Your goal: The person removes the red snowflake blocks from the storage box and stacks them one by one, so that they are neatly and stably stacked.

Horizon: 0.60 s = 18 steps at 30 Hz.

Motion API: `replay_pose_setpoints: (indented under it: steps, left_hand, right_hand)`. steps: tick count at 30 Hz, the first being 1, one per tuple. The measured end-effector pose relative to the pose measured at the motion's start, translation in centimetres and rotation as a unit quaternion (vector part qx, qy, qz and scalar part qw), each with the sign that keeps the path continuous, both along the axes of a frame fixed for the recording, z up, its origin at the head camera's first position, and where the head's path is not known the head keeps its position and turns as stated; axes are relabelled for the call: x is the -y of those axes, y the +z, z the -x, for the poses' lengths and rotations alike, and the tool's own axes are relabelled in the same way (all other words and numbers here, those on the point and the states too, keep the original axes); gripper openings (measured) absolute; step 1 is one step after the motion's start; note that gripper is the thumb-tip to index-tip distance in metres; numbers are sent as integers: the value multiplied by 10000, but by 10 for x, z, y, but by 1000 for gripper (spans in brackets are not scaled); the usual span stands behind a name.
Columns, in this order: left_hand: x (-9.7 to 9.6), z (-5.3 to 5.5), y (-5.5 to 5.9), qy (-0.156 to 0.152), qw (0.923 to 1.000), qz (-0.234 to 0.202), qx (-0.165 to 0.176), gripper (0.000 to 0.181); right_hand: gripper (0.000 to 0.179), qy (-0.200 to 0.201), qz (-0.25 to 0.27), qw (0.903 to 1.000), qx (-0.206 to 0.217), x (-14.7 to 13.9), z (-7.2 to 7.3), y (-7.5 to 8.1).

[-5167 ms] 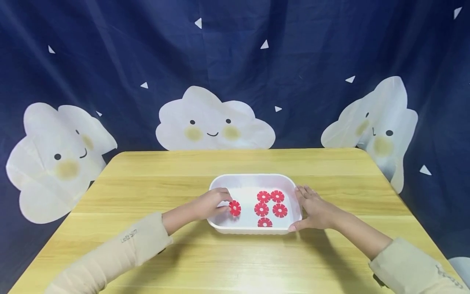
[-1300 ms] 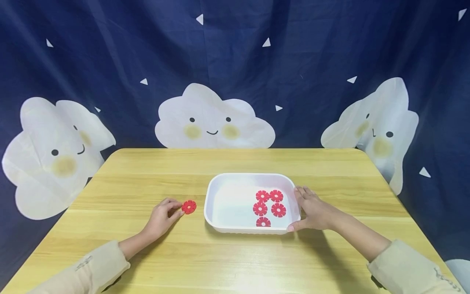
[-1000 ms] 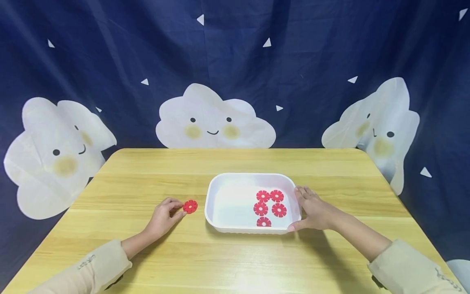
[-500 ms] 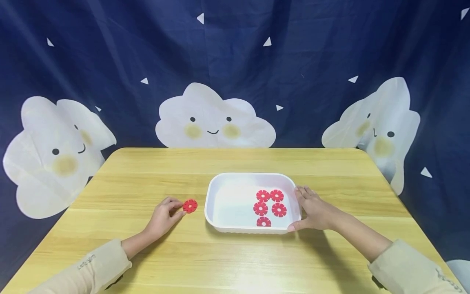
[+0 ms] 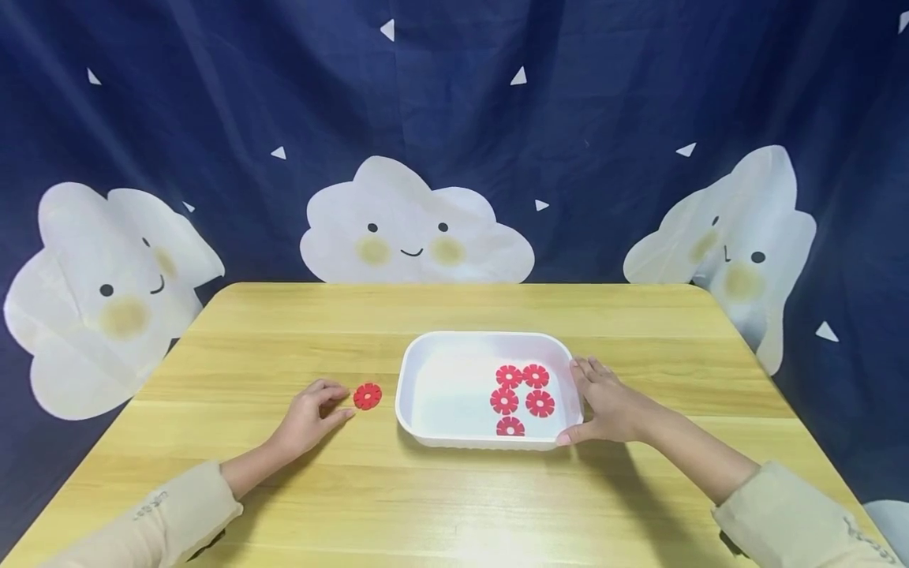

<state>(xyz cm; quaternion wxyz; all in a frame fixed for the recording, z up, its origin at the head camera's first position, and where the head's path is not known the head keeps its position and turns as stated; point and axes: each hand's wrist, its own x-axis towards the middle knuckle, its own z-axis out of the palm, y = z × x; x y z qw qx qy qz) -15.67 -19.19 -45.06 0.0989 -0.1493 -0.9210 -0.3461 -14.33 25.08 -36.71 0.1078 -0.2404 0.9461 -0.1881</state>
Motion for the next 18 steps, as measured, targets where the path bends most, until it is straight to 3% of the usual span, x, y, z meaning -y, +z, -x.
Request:
replay_pose_setpoints:
  steps: [7, 18]
  left_hand:
    - [1, 2, 12, -104, 9999, -23, 74, 30]
    - [-15, 7, 35, -158, 9993, -221, -264, 33]
  right_hand:
    - [116, -26, -33, 10000, 30, -1, 0, 1]
    - [116, -38, -48, 10000, 58, -1, 1, 0]
